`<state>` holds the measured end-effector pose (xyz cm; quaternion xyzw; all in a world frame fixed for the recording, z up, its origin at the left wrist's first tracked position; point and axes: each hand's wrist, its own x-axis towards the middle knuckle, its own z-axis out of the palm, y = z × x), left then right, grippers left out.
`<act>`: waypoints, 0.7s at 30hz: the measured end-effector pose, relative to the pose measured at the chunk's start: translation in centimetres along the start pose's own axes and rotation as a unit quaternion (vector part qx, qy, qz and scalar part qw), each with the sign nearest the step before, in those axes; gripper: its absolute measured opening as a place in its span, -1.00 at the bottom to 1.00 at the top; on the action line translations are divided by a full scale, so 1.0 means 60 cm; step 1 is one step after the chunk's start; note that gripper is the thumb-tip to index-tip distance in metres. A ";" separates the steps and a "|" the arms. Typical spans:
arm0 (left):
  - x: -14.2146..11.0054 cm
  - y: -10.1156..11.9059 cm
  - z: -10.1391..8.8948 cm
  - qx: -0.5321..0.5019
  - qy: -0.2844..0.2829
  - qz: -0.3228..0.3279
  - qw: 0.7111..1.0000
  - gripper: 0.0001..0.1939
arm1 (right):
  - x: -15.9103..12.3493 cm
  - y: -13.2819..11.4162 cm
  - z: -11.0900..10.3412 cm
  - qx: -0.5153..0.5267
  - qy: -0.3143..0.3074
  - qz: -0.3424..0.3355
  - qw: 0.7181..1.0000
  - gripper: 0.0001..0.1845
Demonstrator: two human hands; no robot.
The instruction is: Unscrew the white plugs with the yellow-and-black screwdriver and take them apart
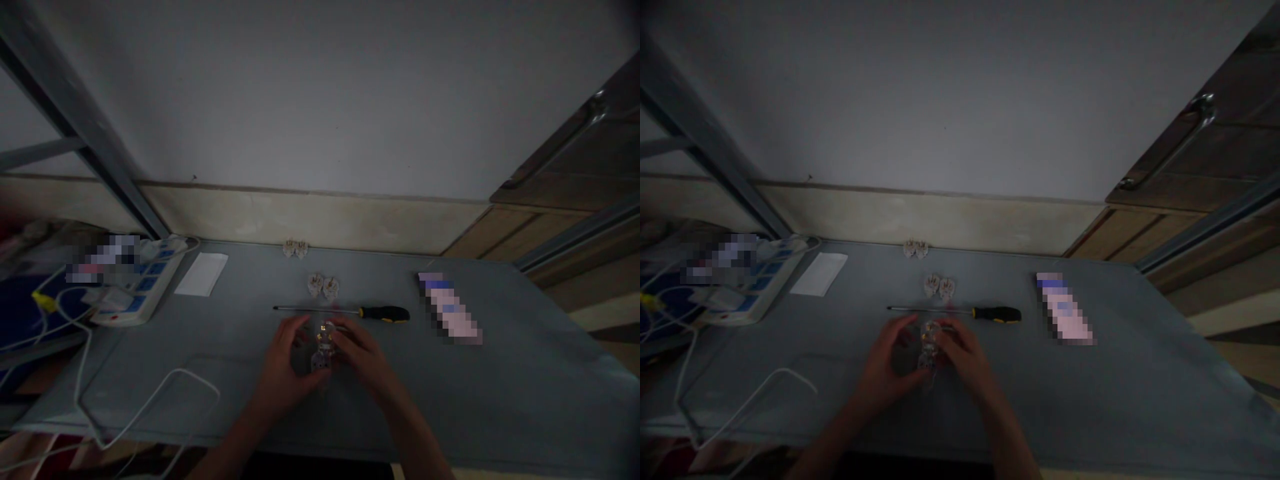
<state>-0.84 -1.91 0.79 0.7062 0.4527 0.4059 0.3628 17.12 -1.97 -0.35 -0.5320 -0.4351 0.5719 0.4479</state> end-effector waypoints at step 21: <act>-0.014 -0.022 -0.003 0.033 0.074 0.046 0.996 -0.54 | -0.020 -0.060 0.037 -0.323 0.004 -0.300 0.897 -0.83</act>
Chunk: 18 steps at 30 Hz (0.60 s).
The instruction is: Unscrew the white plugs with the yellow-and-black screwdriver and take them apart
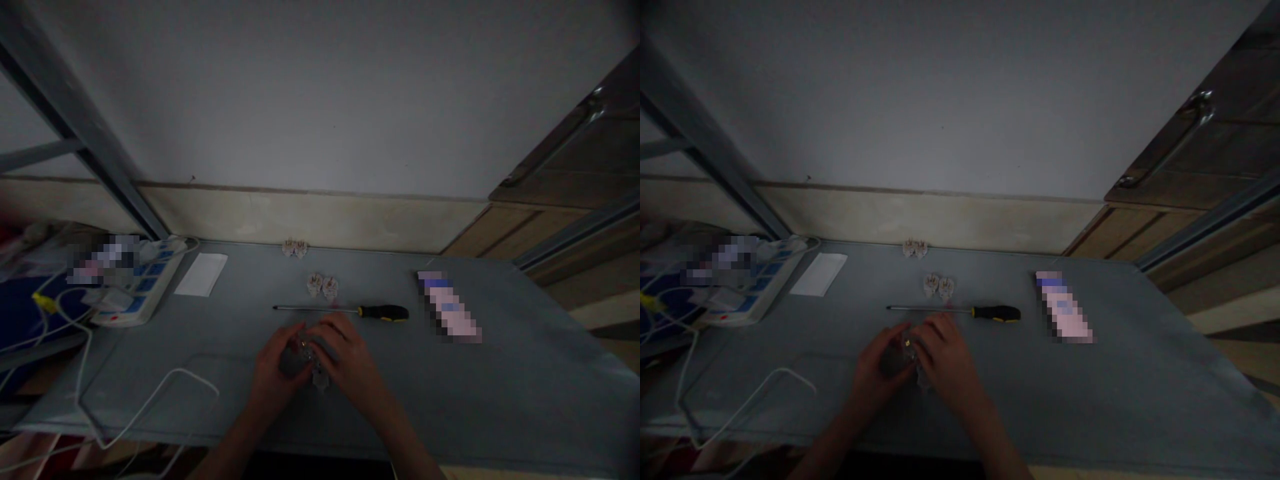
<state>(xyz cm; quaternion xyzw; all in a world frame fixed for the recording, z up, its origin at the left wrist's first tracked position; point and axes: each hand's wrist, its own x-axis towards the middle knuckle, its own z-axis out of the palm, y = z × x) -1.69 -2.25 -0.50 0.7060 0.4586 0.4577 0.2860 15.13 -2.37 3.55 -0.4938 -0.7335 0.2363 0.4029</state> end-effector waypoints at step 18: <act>-0.001 -0.003 -0.002 0.054 0.029 0.069 0.996 -0.63 | 0.000 0.015 0.010 -0.014 0.024 0.010 1.000 -0.79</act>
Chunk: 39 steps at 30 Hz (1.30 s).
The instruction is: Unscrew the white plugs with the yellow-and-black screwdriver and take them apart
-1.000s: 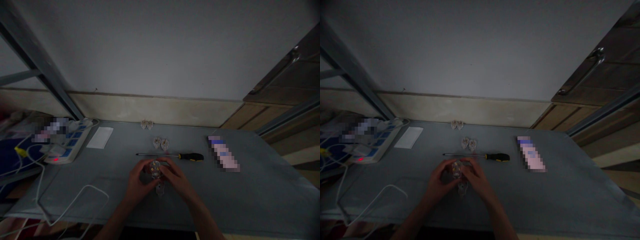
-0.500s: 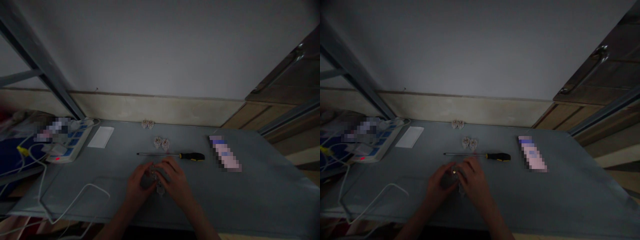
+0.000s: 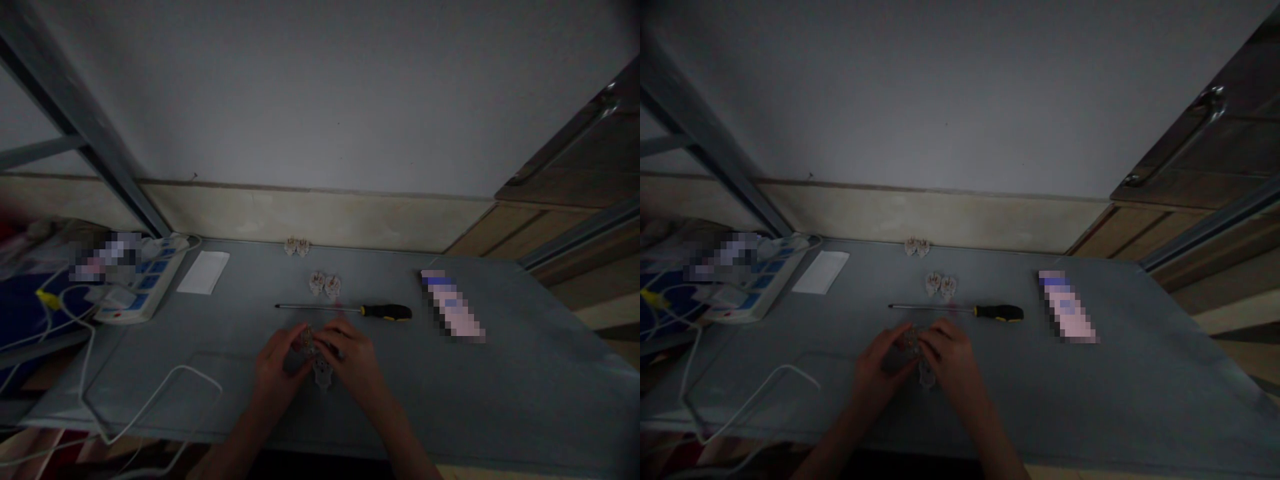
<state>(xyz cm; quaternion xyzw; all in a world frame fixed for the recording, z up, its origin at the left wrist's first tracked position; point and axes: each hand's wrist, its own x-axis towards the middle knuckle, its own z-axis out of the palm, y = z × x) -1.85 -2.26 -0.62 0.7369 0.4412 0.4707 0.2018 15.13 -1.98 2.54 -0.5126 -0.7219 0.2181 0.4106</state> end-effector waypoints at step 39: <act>-0.001 0.004 -0.005 -0.085 -0.032 -0.042 0.995 -0.47 | 0.025 0.007 -0.019 -0.084 -0.018 -0.142 0.986 -0.87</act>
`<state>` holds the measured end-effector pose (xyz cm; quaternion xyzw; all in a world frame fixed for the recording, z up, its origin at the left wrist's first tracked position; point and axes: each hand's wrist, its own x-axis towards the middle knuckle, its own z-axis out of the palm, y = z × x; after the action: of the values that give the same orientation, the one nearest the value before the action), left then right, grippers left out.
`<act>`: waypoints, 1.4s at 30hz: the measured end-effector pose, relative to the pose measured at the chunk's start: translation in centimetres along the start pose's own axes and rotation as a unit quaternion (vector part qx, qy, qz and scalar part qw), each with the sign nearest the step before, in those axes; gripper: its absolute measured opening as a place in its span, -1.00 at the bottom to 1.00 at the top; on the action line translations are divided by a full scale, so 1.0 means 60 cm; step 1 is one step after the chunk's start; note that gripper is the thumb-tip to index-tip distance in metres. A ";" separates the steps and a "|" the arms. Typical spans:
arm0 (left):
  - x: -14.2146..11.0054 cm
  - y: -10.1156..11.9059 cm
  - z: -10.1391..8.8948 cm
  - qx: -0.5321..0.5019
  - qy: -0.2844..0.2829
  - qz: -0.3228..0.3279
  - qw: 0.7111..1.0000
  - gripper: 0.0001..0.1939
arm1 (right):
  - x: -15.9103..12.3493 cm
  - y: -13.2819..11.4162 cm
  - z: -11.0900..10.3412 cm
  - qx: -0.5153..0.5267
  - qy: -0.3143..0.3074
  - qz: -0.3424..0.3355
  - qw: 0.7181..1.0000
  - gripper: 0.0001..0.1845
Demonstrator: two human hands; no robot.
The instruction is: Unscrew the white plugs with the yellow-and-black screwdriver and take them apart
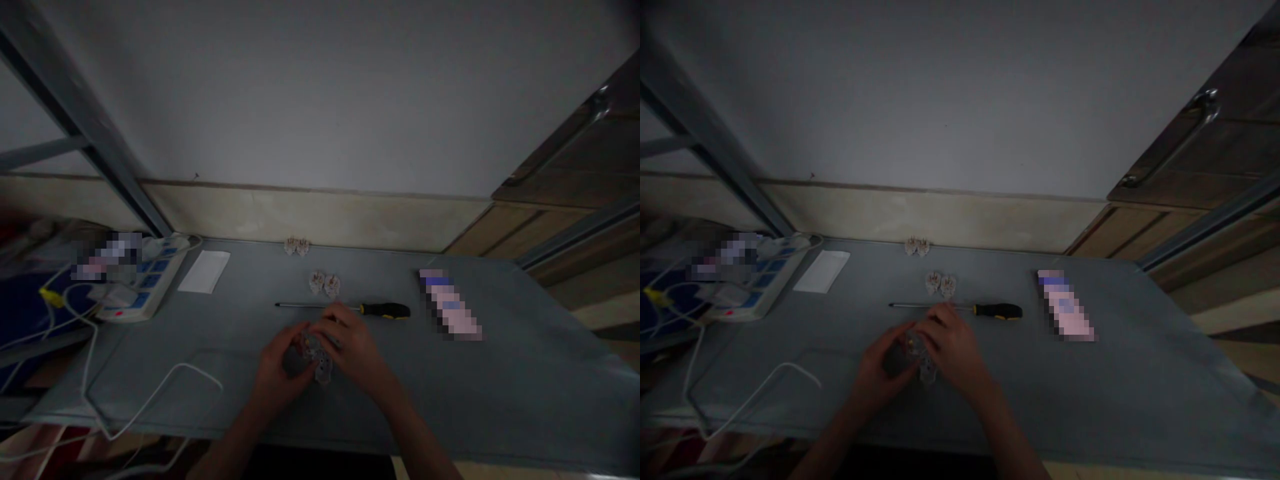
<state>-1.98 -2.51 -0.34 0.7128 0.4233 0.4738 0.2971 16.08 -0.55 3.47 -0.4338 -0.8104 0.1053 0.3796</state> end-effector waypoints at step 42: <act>-0.001 -0.012 0.006 0.020 -0.017 -0.032 0.999 -0.47 | 0.010 -0.004 0.008 0.068 -0.072 0.026 0.995 -0.86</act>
<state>-1.91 -2.22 -1.08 0.7125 0.4506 0.4433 0.3046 15.41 -0.13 3.56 -0.4195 -0.8147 0.2011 0.3462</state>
